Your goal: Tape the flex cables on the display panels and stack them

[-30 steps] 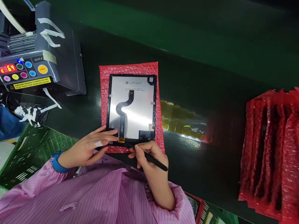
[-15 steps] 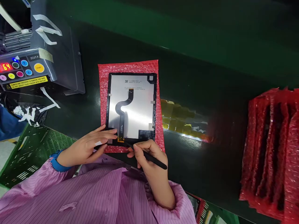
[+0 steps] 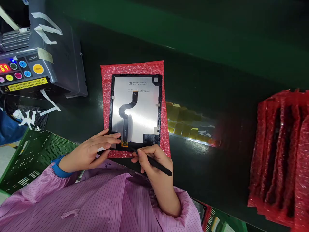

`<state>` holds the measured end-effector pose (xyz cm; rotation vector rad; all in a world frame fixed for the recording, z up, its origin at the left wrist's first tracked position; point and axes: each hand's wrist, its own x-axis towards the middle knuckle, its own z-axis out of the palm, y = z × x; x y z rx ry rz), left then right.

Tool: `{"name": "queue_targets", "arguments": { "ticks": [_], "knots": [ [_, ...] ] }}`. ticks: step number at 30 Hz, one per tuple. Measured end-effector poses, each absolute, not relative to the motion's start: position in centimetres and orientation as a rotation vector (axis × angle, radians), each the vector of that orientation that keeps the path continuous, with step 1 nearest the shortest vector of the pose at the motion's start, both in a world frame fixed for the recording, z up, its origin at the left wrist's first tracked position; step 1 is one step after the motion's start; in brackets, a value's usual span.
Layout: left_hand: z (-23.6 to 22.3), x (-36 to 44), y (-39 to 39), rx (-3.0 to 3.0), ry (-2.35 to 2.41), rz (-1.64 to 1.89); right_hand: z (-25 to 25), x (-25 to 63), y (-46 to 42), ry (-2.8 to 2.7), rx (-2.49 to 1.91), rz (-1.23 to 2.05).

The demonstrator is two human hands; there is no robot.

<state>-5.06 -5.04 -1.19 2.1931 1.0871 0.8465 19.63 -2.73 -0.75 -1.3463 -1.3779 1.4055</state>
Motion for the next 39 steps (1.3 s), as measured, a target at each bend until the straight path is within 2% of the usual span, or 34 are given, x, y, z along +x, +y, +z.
{"name": "queue_targets", "arguments": {
  "ticks": [19,39],
  "knots": [
    [-1.07,-4.91,-4.87,2.209,1.084,0.873,-0.90,19.75,-3.25,-1.304,-1.277,1.404],
    [-1.04,-4.93,-4.89,2.216,1.098,0.851,-0.96,19.99,-3.22,-1.374,-1.410,1.392]
  ]
}}
